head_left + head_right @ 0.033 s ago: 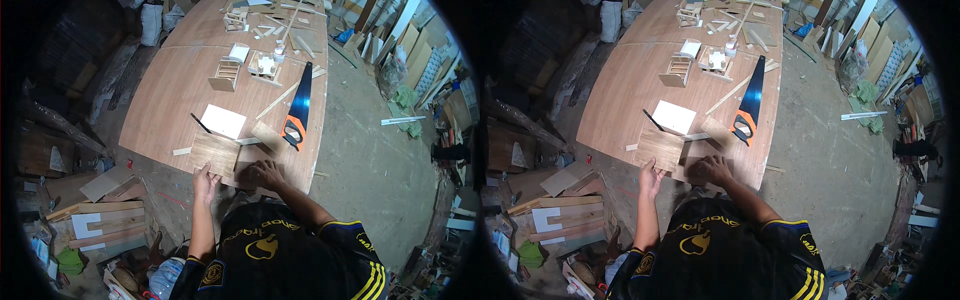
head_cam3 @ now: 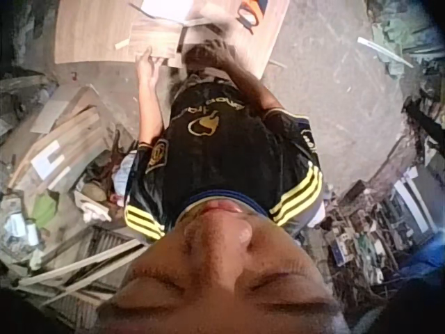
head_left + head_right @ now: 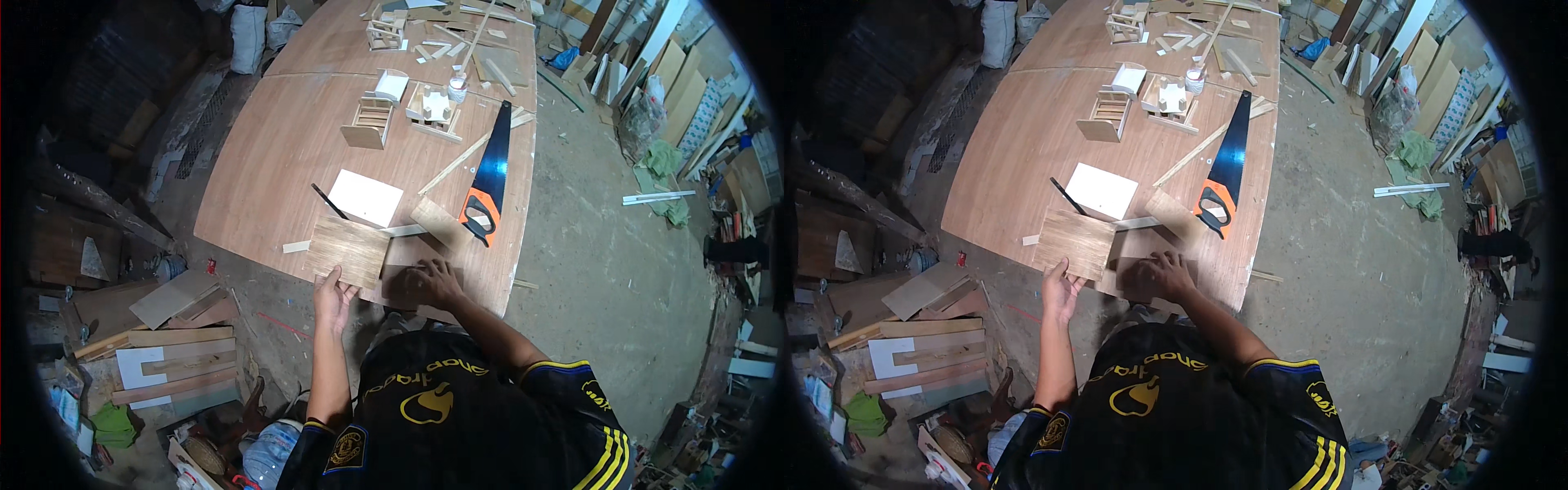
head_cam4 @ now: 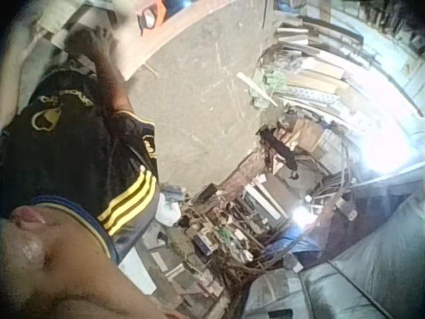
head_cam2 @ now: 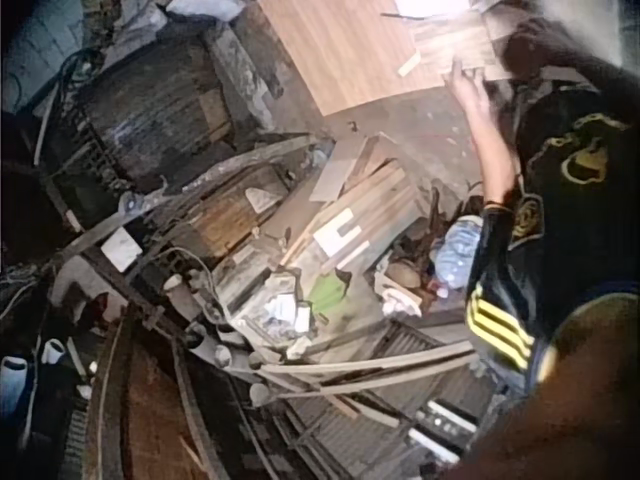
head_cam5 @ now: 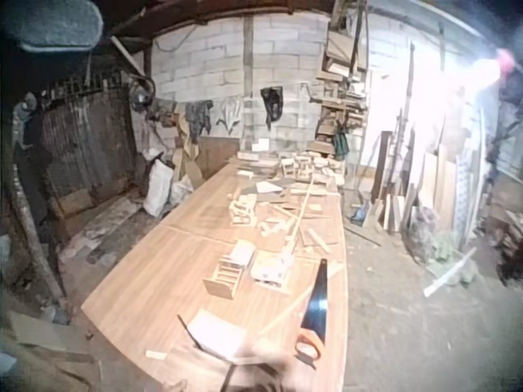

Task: The recorder uses a handsaw to cut a small piece of wood on a workshop table.

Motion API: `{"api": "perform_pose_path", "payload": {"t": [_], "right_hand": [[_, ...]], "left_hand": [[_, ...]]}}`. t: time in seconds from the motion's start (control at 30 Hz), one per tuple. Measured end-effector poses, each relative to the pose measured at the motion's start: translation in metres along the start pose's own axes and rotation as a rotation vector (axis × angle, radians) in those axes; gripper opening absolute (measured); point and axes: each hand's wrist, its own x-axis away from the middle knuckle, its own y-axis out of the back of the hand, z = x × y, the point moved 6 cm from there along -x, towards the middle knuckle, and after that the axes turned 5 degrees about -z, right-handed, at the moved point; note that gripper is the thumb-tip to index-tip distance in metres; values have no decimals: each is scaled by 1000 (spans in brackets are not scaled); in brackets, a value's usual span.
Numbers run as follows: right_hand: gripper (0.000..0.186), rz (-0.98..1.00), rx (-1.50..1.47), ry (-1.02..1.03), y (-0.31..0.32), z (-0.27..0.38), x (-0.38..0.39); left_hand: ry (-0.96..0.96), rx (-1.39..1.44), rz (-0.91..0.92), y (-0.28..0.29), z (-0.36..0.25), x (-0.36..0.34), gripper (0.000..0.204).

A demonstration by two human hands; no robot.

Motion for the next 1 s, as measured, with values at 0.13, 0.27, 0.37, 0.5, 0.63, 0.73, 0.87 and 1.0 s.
{"api": "perform_pose_path", "payload": {"t": [0.13, 0.27, 0.37, 0.5, 0.63, 0.73, 0.87, 1.0], "right_hand": [[77, -186, 55, -307, 8, -60, -27], [85, -88, 344, -450, 57, -54, -56], [88, 20, 437, -431, 59, -69, -65], [71, -27, 470, -361, 49, -79, -78], [64, -93, 431, -299, 59, -79, -111], [56, 6, 459, -272, 53, -79, -144], [50, -190, 505, -165, 47, -76, -166], [50, 86, 298, -6, 3, -32, -151]], "left_hand": [[-52, 35, -41, 20, -16, -8, 29], [-96, 101, -155, 78, -25, -18, 32], [-110, 98, -190, 84, -29, -16, 30], [-96, 6, -210, 78, -41, -4, 29], [-71, 41, -164, 82, -36, -8, 29], [-55, 75, -173, 94, -32, -11, 30], [-52, 77, -163, 100, -40, -13, 30], [-34, 78, -185, 117, -42, -25, 27]]}}
